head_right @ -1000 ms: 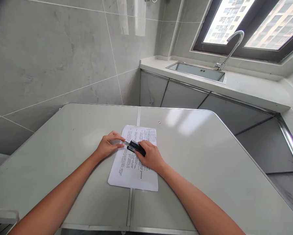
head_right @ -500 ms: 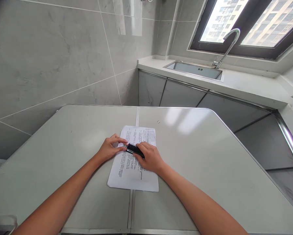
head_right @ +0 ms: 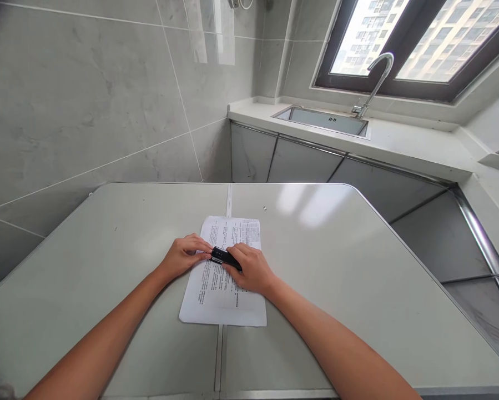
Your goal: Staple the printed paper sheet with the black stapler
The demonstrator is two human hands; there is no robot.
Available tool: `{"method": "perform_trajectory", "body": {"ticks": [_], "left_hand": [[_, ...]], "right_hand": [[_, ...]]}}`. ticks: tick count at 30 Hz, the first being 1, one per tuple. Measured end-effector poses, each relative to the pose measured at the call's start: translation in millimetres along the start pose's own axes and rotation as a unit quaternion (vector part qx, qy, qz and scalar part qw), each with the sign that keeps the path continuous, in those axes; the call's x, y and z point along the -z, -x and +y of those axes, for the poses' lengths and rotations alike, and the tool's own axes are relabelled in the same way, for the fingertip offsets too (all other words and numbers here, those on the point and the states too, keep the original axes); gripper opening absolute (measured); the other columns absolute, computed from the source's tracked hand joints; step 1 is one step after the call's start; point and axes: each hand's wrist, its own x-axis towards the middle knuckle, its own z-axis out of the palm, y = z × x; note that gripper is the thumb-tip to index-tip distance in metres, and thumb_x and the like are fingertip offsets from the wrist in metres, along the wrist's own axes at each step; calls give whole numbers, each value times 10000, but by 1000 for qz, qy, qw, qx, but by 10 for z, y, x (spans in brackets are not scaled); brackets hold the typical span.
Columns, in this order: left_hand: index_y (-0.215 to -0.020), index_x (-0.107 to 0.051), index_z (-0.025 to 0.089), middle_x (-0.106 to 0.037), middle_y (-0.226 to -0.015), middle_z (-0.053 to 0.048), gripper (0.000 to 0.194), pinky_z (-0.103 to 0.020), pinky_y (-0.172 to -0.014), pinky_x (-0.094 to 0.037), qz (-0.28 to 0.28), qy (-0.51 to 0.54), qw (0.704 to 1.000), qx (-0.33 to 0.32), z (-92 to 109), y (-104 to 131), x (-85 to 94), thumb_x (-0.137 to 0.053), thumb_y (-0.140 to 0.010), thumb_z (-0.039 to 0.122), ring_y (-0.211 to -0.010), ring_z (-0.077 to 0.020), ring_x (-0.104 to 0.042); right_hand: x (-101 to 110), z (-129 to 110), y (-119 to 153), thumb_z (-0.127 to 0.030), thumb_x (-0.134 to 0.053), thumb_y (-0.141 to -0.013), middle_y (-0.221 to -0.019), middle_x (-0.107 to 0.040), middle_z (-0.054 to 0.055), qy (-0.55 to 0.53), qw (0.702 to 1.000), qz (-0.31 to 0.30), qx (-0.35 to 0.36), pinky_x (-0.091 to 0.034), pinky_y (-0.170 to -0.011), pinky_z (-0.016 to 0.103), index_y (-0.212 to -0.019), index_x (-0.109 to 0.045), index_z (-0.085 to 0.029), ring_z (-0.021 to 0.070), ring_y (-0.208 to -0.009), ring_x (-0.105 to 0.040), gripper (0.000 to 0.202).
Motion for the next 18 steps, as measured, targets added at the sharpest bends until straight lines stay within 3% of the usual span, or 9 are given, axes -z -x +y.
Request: {"method": "perform_trajectory", "body": {"ticks": [7,11,13,16,18], "left_hand": [[-993,-834,307,-816,-1021,-52,152,-437,-949,-535,-36,-66,997,-36,-23,24,179,-697,-963,366,-977,-229,-725],[-945,-830,295,-810,-989,-58,160,-411,-908,-545,-38,-28,997,-59,5,48,206,-684,-971,355,-945,-218,-719],[-991,-807,290,-804,-950,-42,116,-396,-894,-549,-44,-8,998,-45,57,69,173,-748,-922,363,-931,-215,-711],[-1117,-725,290,-786,-934,-3,318,-397,-939,-531,-65,-8,998,12,150,97,110,-836,-833,378,-942,-213,-698],[-1066,-700,275,-763,-955,-2,331,-385,-932,-521,-88,-25,995,30,194,108,82,-860,-794,377,-957,-216,-681]], "right_hand": [[39,38,4,-338,-605,-983,-944,-676,69,-44,999,14,-15,-471,-719,333,-1116,-610,-220,209,-836,-603,178],[84,49,3,-338,-600,-980,-904,-656,65,-80,996,29,14,-475,-734,358,-1108,-612,-226,222,-825,-581,170],[89,26,7,-340,-597,-980,-892,-650,63,-89,995,21,45,-468,-734,364,-1120,-609,-228,225,-816,-573,181],[75,-35,23,-326,-585,-976,-907,-661,69,-87,991,-2,98,-459,-737,372,-1172,-595,-225,226,-811,-570,221],[63,-78,39,-301,-563,-973,-911,-666,72,-75,989,-20,126,-456,-737,373,-1187,-589,-225,224,-808,-569,229]]}}
